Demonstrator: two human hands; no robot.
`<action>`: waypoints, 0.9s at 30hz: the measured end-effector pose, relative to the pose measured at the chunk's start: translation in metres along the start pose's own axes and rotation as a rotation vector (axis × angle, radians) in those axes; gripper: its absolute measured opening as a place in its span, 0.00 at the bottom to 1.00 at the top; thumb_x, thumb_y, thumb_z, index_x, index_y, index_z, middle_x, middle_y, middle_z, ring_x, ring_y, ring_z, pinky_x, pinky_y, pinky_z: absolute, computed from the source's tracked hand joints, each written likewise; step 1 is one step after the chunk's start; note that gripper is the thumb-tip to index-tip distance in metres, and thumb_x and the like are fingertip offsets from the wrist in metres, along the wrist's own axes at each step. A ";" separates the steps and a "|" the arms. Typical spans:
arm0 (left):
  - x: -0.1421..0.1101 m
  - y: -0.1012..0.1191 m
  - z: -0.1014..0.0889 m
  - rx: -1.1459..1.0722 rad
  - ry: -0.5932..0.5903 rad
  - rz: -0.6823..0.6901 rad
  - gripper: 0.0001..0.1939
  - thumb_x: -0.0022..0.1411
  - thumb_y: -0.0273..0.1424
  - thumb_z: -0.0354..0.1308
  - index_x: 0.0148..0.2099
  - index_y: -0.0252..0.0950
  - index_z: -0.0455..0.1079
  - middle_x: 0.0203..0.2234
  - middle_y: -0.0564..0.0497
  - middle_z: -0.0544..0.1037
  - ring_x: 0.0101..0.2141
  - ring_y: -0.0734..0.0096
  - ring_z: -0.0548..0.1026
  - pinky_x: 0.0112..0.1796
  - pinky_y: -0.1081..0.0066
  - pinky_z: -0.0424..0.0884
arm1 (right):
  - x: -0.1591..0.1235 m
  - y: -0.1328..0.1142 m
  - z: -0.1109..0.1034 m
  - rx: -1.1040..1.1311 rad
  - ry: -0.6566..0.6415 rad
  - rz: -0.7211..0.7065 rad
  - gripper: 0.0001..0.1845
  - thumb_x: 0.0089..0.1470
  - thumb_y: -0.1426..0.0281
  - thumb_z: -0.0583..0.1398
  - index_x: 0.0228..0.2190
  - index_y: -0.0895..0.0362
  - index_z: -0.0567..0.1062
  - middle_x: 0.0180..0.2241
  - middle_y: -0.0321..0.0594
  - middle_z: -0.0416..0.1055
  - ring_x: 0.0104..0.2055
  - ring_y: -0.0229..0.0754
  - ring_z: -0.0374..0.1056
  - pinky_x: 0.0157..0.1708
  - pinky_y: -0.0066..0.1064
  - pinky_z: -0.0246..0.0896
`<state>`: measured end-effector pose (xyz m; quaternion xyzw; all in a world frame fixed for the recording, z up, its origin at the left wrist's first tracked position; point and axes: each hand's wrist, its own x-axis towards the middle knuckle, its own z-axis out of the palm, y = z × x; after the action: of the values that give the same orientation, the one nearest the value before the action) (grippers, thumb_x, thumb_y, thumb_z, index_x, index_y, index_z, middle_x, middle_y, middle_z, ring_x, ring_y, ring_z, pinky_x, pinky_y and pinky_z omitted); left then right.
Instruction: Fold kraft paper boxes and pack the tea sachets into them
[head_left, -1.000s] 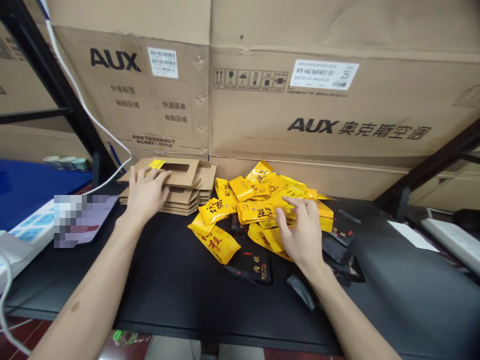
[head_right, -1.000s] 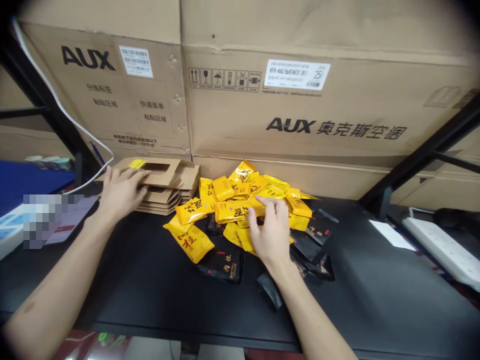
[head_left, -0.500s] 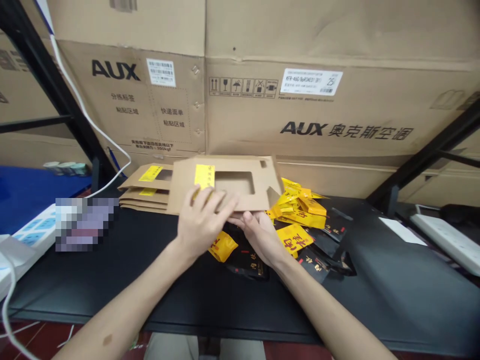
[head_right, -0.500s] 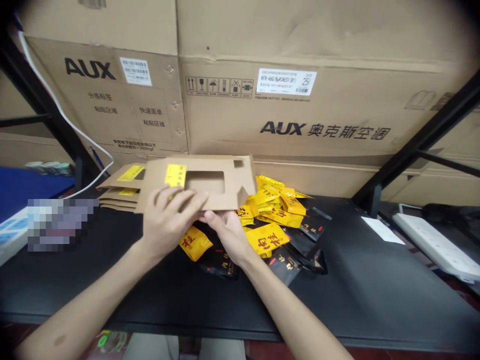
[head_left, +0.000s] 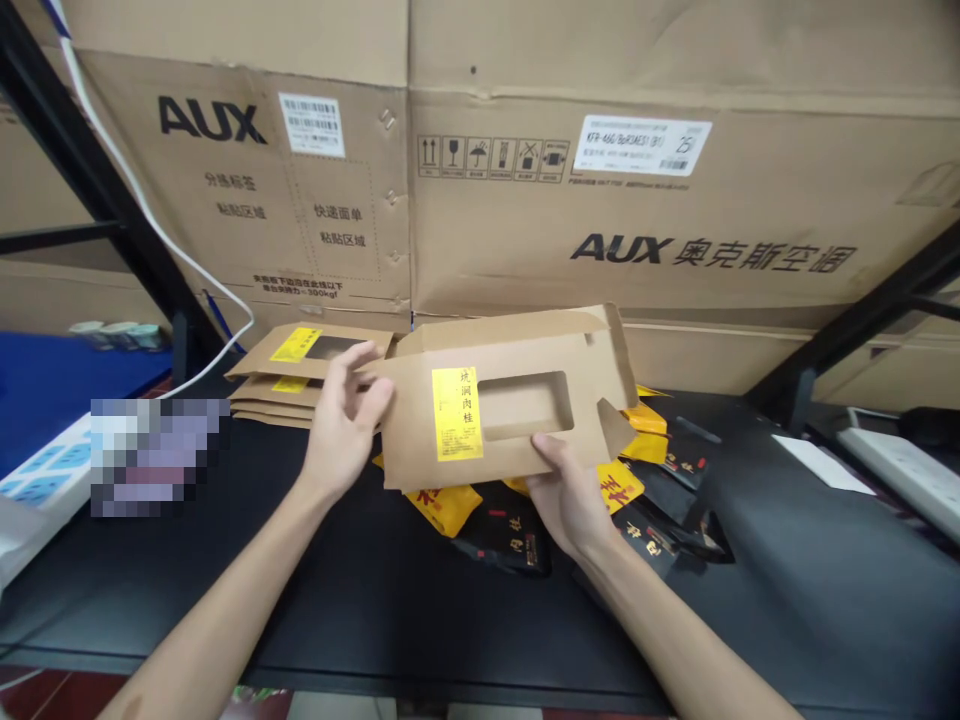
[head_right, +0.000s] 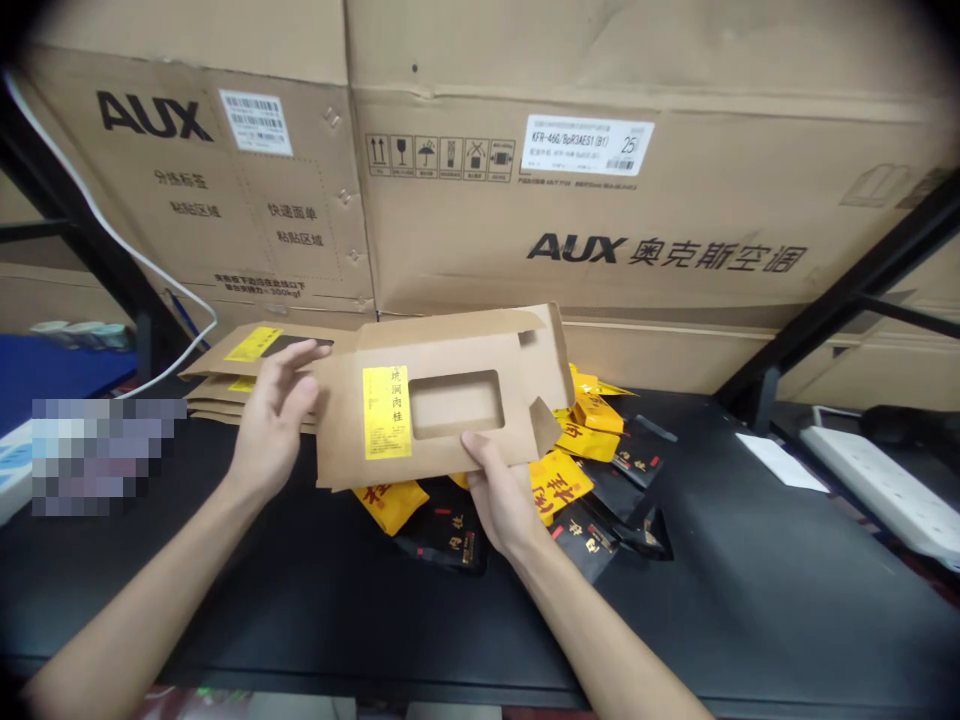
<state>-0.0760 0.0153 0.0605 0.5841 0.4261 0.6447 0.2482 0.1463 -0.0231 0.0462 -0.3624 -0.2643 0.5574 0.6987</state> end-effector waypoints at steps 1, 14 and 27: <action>0.003 -0.001 -0.001 -0.123 -0.022 -0.132 0.27 0.63 0.49 0.62 0.59 0.41 0.69 0.57 0.43 0.77 0.55 0.56 0.76 0.54 0.58 0.73 | -0.001 0.001 -0.001 -0.016 -0.003 0.011 0.44 0.34 0.65 0.77 0.55 0.47 0.72 0.53 0.34 0.78 0.59 0.48 0.73 0.61 0.43 0.70; 0.000 0.007 0.002 -0.484 -0.108 -0.465 0.34 0.50 0.41 0.75 0.58 0.43 0.72 0.51 0.47 0.82 0.47 0.59 0.82 0.43 0.69 0.78 | -0.005 0.007 -0.006 -0.168 -0.043 0.004 0.46 0.34 0.57 0.77 0.55 0.52 0.72 0.54 0.41 0.78 0.62 0.56 0.70 0.63 0.50 0.68; 0.002 0.014 -0.011 0.015 -0.453 -0.191 0.32 0.57 0.47 0.69 0.61 0.41 0.73 0.59 0.44 0.78 0.59 0.51 0.74 0.60 0.57 0.70 | 0.000 0.013 -0.021 -0.609 -0.044 -0.355 0.41 0.51 0.43 0.65 0.59 0.52 0.70 0.56 0.47 0.75 0.63 0.55 0.67 0.67 0.51 0.59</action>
<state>-0.0840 0.0067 0.0742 0.6728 0.4178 0.4676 0.3927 0.1550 -0.0257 0.0230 -0.4906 -0.4920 0.3306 0.6387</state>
